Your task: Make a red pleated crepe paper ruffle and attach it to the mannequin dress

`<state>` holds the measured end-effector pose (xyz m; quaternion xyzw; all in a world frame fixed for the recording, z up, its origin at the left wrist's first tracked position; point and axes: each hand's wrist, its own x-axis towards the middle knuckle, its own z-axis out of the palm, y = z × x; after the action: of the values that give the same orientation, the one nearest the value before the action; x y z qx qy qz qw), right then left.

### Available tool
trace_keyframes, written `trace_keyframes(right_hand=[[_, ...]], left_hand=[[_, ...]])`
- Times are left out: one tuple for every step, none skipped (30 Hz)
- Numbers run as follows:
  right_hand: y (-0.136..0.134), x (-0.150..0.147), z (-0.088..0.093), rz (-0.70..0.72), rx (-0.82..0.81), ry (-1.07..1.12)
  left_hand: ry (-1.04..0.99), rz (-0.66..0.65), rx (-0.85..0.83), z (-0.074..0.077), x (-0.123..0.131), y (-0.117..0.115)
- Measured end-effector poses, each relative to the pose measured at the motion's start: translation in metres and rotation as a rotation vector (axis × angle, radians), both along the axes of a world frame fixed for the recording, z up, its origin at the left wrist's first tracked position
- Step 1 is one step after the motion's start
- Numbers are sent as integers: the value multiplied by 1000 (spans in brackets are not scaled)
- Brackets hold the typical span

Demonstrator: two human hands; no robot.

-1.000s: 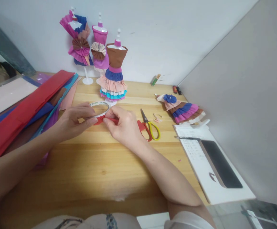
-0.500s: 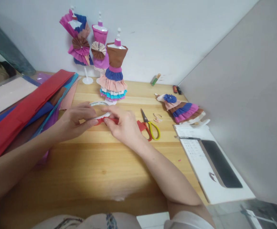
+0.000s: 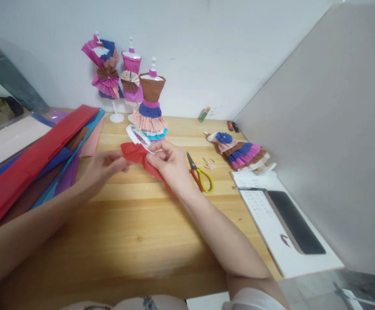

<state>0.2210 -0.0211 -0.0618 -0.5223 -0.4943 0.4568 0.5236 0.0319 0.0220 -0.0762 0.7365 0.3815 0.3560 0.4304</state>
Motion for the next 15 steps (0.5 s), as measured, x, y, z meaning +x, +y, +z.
trace_keyframes(right_hand=[[0,-1,0,7,-7,13],[-1,-3,0,19,-11,19],[-2,-4,-1,35,-15,18],[-2,-5,-2,49,-17,14],[-3,-6,-2,61,-16,7],[-3,-7,-3,69,-12,-3],[-3,-7,-4,72,-3,-16],[-3,-7,-4,69,8,-27],[-3,-6,-5,63,19,-36],[-3,-6,-5,58,29,-43],[-2,-5,-4,54,35,-54],[-2,-4,-4,51,41,-69],[-2,-4,-4,50,49,-88],[-2,-3,-4,50,57,-109],[-2,-3,-4,53,64,-131]], left_hand=[[-33,-87,-112,-4,4,0],[-91,-145,-202,-7,8,-1],[-156,-177,-269,-10,12,-2],[-219,-186,-311,-12,14,-3],[-268,-179,-331,-13,16,-5],[-298,-167,-336,-13,17,-6],[-308,-158,-332,-13,17,-7],[-301,-157,-324,-12,16,-8],[-282,-163,-316,-11,15,-8],[-253,-172,-306,-10,14,-8],[-218,-181,-290,-9,13,-8],[-183,-186,-264,-8,12,-7],[-144,-187,-227,-7,11,-6],[-100,-182,-178,-7,10,-4],[-53,-171,-121,-6,8,-2]])
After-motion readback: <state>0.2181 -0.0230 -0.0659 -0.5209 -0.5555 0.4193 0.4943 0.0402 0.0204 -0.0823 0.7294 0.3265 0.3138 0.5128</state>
